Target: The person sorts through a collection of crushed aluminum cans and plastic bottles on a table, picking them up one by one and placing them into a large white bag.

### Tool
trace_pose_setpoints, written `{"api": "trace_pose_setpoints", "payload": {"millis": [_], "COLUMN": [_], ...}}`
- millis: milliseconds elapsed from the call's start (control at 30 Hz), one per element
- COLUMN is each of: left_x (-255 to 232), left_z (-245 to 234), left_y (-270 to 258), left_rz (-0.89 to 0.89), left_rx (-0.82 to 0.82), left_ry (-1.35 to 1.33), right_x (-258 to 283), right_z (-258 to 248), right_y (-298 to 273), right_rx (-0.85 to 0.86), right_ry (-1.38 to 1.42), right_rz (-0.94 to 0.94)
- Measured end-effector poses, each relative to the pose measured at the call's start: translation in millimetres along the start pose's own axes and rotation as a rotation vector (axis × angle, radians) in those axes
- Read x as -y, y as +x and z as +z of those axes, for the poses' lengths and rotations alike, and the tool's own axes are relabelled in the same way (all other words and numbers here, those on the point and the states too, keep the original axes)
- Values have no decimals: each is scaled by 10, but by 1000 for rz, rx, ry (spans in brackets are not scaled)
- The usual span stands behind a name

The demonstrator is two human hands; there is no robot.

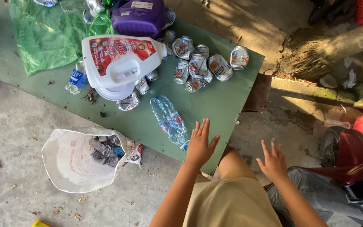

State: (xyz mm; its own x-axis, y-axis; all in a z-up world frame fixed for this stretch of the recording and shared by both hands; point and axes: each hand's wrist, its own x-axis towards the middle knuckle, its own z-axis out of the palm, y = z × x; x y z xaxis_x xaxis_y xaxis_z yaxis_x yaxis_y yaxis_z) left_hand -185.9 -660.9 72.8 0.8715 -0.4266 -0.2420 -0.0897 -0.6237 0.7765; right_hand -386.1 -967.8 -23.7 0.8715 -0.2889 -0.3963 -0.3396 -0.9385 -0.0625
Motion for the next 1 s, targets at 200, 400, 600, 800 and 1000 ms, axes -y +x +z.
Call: {"api": "trace_pose_setpoints", "payload": {"millis": [200, 400, 600, 800, 1000], "left_x": [379, 686, 811, 819, 779], "left_z": [-36, 230, 354, 413, 395], "left_y": [331, 896, 1329, 1719, 2073], "left_rz": [-8, -164, -331, -427, -557], "left_rx": [-46, -79, -47, -17, -25], "left_ry": [26, -36, -46, -39, -18], "right_x": [-75, -95, 324, 836, 1055], "right_z": [-88, -101, -527, -950, -1108], "right_y": [195, 919, 1886, 2688, 3159], "right_rx": [64, 72, 70, 66, 70], "right_ry": [-143, -136, -104, -80, -141], "right_rz": [38, -109, -285, -443, -494]}}
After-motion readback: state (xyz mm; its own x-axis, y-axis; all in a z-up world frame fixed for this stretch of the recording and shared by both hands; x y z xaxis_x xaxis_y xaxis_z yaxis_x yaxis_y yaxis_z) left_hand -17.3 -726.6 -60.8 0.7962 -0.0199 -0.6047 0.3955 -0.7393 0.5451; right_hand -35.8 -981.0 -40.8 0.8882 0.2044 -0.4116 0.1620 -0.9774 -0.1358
